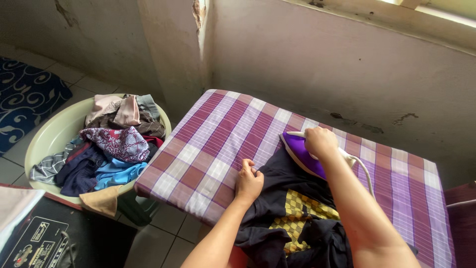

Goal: The person irons a black t-shirt with a yellow graphic on a small table covered with a checkered cloth. They spray the shirt with water, smooth it out, and use a purple iron to press the fabric. The person flips the shirt to iron both sides and folds it neatly at the end.

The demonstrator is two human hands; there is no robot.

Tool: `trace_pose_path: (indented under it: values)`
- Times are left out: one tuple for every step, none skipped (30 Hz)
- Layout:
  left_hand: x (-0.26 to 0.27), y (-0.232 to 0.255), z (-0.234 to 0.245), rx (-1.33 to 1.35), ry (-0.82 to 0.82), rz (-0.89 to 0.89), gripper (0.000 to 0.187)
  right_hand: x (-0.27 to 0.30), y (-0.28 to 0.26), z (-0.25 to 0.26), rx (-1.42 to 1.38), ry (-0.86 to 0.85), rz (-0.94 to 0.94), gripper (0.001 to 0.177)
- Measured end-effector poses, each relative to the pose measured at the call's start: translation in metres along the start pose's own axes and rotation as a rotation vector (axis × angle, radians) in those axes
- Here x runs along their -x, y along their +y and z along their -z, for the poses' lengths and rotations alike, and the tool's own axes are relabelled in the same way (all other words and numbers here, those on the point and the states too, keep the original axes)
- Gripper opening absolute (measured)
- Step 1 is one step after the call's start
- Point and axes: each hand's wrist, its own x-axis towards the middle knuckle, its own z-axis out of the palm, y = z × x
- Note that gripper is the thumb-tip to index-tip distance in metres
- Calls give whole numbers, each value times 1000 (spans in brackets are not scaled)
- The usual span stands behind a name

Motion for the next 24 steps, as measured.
trace_pose_path:
  values:
    - [0,-1,1,13,9,-15,32,-1,-2,6,-3,-46,42,21]
    - [0,0,-2,30,7,-35,32,2,1,13,-6,-94,71,23]
    - [0,0,-3,36,-2,-24,32,7,-3,15,-14,-117,76,23]
    - [0,-2,-1,42,-11,-14,33,10,-15,14,-21,-139,82,23]
    - [0,-2,0,48,-19,-3,33,13,-21,12,-29,-160,88,24]
    - [-1,-3,0,55,-9,-32,33,19,-22,10,-27,-95,85,22]
    - [-1,-2,0,61,1,-61,33,24,-23,4,-24,-30,82,21]
    - [-1,-2,0,65,16,-89,33,25,-22,-1,-22,36,83,21]
    - [-2,-1,0,72,4,-70,34,19,-18,-4,-6,19,27,21]
    - [-1,-1,1,74,-9,-48,34,13,-12,-8,6,-1,-28,21]
    - [0,-1,1,77,-22,-26,34,9,-4,-12,18,-21,-83,21]
    - [0,-1,1,58,-23,-30,34,8,5,-15,16,-2,-98,21]
    - [0,-1,1,40,-25,-34,34,7,14,-17,14,16,-114,21]
    - [0,-2,1,22,-27,-38,34,9,23,-19,13,35,-131,21]
    - [-1,-3,1,49,-28,-33,32,11,32,-20,20,19,-150,21]
    - [-3,-4,1,77,-31,-29,31,15,42,-21,29,3,-172,20]
    - [-5,-5,0,106,-35,-25,29,19,53,-22,37,-14,-194,20]
    - [-9,-4,-1,61,-58,5,25,24,65,-22,40,-14,-208,21]
    - [-15,-3,-1,15,-80,36,23,30,78,-21,44,-15,-221,21]
    - [-16,-1,-3,-31,-102,71,23,37,91,-21,48,-20,-232,22]
    - [-19,3,-5,-100,-135,110,26,43,104,-19,41,-27,-258,21]
    - [-22,8,-5,-171,-167,148,29,49,117,-17,33,-33,-282,20]
    - [-23,13,-6,-242,-198,186,33,54,129,-14,25,-39,-307,19]
    - [-23,19,-7,-288,-209,168,37,59,141,-11,-8,23,-336,17]
